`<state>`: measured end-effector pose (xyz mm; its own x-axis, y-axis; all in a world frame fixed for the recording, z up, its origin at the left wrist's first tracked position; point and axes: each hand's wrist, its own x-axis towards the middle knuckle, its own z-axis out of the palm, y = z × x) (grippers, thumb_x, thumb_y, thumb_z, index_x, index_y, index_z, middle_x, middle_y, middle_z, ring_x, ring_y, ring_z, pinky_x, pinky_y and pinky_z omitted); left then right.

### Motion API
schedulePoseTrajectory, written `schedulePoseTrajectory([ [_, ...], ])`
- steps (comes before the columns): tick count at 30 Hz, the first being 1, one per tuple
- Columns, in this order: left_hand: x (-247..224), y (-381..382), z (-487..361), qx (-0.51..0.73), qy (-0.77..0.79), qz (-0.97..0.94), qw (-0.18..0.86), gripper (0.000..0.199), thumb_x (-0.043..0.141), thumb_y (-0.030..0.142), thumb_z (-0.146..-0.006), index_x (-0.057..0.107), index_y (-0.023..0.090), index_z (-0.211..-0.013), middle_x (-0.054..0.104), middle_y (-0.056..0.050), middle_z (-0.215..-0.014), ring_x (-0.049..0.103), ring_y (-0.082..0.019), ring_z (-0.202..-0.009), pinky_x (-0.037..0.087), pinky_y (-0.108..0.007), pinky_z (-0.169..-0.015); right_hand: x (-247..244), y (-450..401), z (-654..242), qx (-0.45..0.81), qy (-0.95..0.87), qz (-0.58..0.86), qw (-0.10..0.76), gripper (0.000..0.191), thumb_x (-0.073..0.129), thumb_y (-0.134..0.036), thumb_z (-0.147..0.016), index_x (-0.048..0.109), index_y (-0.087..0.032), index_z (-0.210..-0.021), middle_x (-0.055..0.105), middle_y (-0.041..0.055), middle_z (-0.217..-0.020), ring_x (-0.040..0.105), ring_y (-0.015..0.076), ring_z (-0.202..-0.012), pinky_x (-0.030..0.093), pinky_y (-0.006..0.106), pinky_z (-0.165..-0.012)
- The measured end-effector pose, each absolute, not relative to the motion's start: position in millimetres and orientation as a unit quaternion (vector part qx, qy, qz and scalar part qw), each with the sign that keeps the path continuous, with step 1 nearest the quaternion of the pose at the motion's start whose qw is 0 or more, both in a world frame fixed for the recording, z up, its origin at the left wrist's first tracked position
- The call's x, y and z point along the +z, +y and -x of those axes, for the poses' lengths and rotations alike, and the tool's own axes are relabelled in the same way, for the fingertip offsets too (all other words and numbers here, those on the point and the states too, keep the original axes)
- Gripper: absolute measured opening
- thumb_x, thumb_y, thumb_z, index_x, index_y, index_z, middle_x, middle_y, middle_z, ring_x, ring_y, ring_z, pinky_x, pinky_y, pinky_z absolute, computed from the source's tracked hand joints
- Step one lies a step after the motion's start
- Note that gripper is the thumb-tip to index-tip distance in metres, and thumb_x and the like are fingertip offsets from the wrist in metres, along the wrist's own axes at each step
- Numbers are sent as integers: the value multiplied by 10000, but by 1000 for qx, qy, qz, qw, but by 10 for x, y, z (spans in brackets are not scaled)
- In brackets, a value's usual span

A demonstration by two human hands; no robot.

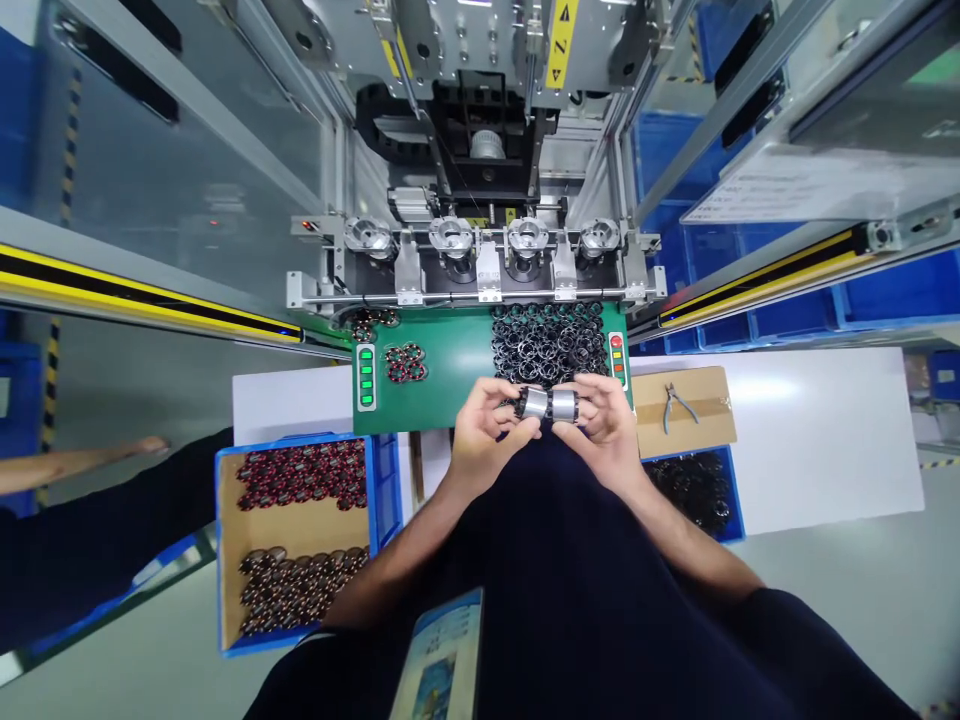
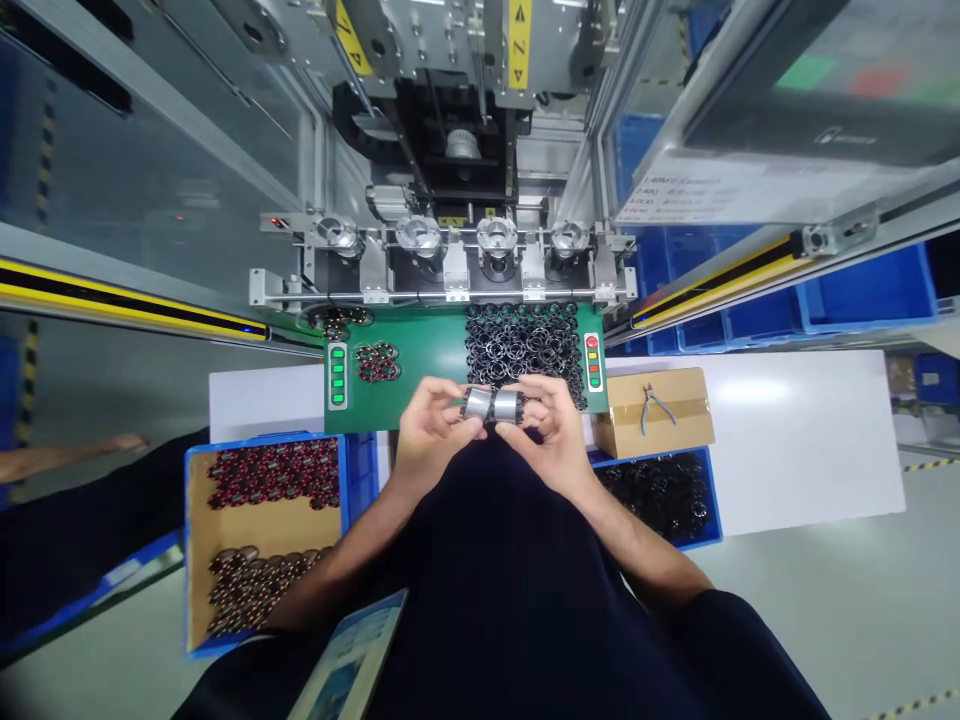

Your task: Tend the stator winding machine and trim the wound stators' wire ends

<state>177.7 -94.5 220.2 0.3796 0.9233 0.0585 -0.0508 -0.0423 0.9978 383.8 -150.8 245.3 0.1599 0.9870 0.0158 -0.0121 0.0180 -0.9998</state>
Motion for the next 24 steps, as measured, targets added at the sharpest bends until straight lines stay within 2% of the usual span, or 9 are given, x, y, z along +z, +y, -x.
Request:
schedulePoseTrajectory([
  [3,2542,-933,-1787,478,321,-492,653,581,977,356,-988,639,317,-1458,843,-68,-1412,886,-162,-975,716,-219,-777,2699,-1459,-3661,478,-446,486,581,448,925,-361,-1021,708,-338,-1412,841,43,-1384,859,178,-1121,731,313,-930],
  [6,2746,-907,-1784,498,330,-486,638,454,1023,335,-941,766,295,-1313,865,-54,-1365,887,-182,-1072,731,-229,-836,2840,-1434,-3536,446,-454,491,595,430,929,-413,-1019,748,-345,-1403,842,48,-1371,854,199,-1114,753,347,-922],
  [10,2703,-903,-1634,501,367,-500,604,563,1062,417,-884,773,302,-1353,874,-67,-1304,883,-204,-1070,750,-292,-904,2821,-1520,-3659,359,-483,521,605,476,923,-408,-1013,732,-371,-1448,831,62,-1384,852,216,-1087,753,358,-868],
  [13,2435,-889,-1351,492,448,-521,534,500,1048,423,-860,800,271,-1267,860,-74,-1291,863,-215,-1110,737,-318,-982,2567,-1673,-4128,217,-459,612,606,538,957,-416,-964,721,-349,-1443,842,66,-1291,836,211,-997,738,368,-874],
  [16,2006,-844,-1009,445,567,-528,448,519,984,472,-847,799,238,-1272,827,-73,-1253,835,-218,-1041,728,-368,-1008,2096,-1856,-4746,102,-405,746,519,569,955,-536,-909,764,-241,-1357,802,98,-1173,799,237,-942,726,417,-868],
  [18,1689,-817,-826,396,630,-537,397,625,931,551,-843,787,211,-1347,803,-50,-1085,800,-210,-904,725,-398,-975,1734,-1974,-5070,89,-380,804,448,636,851,-610,-939,749,-159,-1376,774,144,-1190,773,243,-892,724,469,-902],
  [20,1395,-814,-719,342,669,-562,346,655,866,586,-873,779,198,-1393,772,-26,-977,778,-213,-850,711,-426,-991,1402,-2076,-5253,107,-375,842,373,648,744,-622,-972,733,-119,-1380,766,158,-1164,758,243,-852,715,502,-969],
  [24,956,-852,-711,285,689,-603,286,541,803,556,-918,797,206,-1330,776,-54,-1033,770,-242,-894,678,-449,-1002,910,-2182,-5296,133,-373,860,321,600,690,-583,-981,738,-118,-1356,760,147,-1095,760,259,-880,699,495,-1036],
])
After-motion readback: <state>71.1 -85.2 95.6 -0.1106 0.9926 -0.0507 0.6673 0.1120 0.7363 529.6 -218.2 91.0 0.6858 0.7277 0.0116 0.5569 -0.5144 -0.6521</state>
